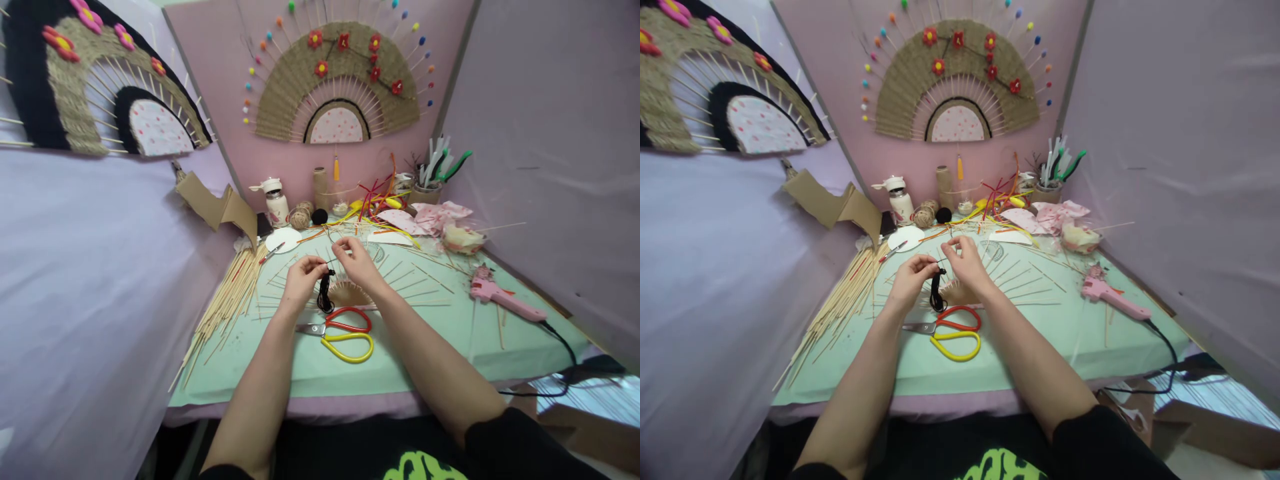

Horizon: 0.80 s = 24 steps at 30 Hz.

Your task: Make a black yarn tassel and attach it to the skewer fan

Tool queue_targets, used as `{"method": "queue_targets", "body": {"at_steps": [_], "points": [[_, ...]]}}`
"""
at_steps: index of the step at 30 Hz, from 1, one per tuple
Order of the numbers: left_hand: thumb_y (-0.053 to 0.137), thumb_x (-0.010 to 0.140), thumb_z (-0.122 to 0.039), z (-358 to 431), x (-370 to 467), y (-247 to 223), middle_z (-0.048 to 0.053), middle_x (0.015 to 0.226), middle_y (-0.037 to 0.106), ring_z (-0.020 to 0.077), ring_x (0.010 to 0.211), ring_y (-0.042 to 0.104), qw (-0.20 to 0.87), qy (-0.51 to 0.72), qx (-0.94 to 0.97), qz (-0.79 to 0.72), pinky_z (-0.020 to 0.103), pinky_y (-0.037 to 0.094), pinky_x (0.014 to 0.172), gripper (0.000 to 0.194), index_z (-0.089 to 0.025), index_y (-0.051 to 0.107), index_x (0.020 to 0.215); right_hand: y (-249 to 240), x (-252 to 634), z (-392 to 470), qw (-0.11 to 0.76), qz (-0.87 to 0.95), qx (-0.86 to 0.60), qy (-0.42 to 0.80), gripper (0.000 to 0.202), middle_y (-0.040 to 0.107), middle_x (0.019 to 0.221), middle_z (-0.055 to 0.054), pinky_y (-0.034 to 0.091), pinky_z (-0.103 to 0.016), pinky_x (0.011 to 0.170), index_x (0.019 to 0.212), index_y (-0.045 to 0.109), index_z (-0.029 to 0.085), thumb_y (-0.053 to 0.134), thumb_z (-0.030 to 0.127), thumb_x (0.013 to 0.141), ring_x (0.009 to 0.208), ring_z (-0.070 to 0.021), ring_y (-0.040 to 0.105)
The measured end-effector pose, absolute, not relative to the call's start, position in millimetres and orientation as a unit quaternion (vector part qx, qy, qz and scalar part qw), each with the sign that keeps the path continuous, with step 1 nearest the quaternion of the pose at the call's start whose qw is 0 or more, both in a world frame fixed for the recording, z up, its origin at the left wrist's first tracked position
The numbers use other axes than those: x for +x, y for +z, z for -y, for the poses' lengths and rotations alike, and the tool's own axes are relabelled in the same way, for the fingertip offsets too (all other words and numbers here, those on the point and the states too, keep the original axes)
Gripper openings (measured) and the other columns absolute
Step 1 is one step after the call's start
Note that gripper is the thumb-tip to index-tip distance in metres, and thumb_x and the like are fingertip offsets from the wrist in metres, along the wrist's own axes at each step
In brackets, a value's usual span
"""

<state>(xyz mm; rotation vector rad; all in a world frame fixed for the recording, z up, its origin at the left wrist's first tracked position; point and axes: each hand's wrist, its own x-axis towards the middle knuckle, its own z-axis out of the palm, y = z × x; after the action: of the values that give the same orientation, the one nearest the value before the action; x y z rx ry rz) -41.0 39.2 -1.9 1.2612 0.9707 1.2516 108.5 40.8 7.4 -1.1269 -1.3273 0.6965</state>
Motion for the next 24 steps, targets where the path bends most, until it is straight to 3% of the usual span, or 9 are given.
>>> {"method": "queue_targets", "body": {"at_steps": [2,4,7,9,15,24], "points": [[0.076,0.063,-0.026,-40.0,-41.0,-2.1,0.002,0.069,0.067,0.0138,0.067,0.065,0.529,0.539,0.511,-0.41,0.027,0.049,0.068,0.021,-0.015,0.064,0.077,8.1,108.0,-38.8,0.616,0.568,-0.51,0.195,0.02,0.057,0.093,-0.005,0.037,-0.037,0.085,0.082,0.059,0.022,0.061,0.042,0.08,0.088,-0.0214,0.05],[0.076,0.064,-0.026,-40.1,-41.2,-2.3,0.001,0.067,0.067,0.014,0.067,0.065,0.527,0.549,0.501,-0.412,0.027,0.049,0.068,0.024,-0.015,0.063,0.08,9.8,106.6,-35.1,0.597,0.604,-0.502,0.162,0.019,0.058,0.085,-0.005,0.037,-0.038,0.085,0.075,0.059,0.022,0.059,0.039,0.084,0.083,-0.0211,0.051],[0.074,0.066,-0.023,-39.3,-41.0,-3.2,-0.002,0.063,0.066,0.0137,0.065,0.064,0.51,0.551,0.513,-0.417,0.027,0.048,0.069,0.029,-0.016,0.058,0.089,11.8,102.2,-29.6,0.536,0.672,-0.472,0.192,0.02,0.06,0.076,-0.003,0.038,-0.037,0.081,0.067,0.061,0.022,0.061,0.035,0.083,0.079,-0.0203,0.052],[0.071,0.068,-0.021,-38.8,-40.5,-4.4,-0.004,0.06,0.064,0.0124,0.062,0.062,0.485,0.551,0.531,-0.423,0.026,0.047,0.068,0.03,-0.017,0.056,0.094,11.6,99.1,-28.2,0.521,0.682,-0.466,0.216,0.009,0.063,0.082,-0.004,0.039,-0.036,0.079,0.075,0.067,0.022,0.065,0.031,0.079,0.08,-0.0199,0.053],[0.07,0.072,-0.024,-39.8,-39.9,-9.0,-0.004,0.064,0.065,0.0134,0.068,0.064,0.462,0.557,0.557,-0.408,0.027,0.047,0.073,0.031,-0.019,0.053,0.097,7.9,98.1,-34.8,0.552,0.604,-0.469,0.331,0.017,0.067,0.086,-0.003,0.044,-0.034,0.077,0.087,0.068,0.021,0.066,0.033,0.075,0.079,-0.0182,0.057],[0.078,0.066,-0.028,-41.0,-39.0,-9.3,-0.003,0.065,0.066,0.0139,0.069,0.065,0.506,0.571,0.514,-0.393,0.028,0.047,0.075,0.033,-0.018,0.057,0.09,5.9,95.4,-36.0,0.569,0.559,-0.422,0.431,0.014,0.062,0.07,0.001,0.043,-0.03,0.071,0.069,0.066,0.02,0.07,0.034,0.07,0.071,-0.0152,0.054]]}}
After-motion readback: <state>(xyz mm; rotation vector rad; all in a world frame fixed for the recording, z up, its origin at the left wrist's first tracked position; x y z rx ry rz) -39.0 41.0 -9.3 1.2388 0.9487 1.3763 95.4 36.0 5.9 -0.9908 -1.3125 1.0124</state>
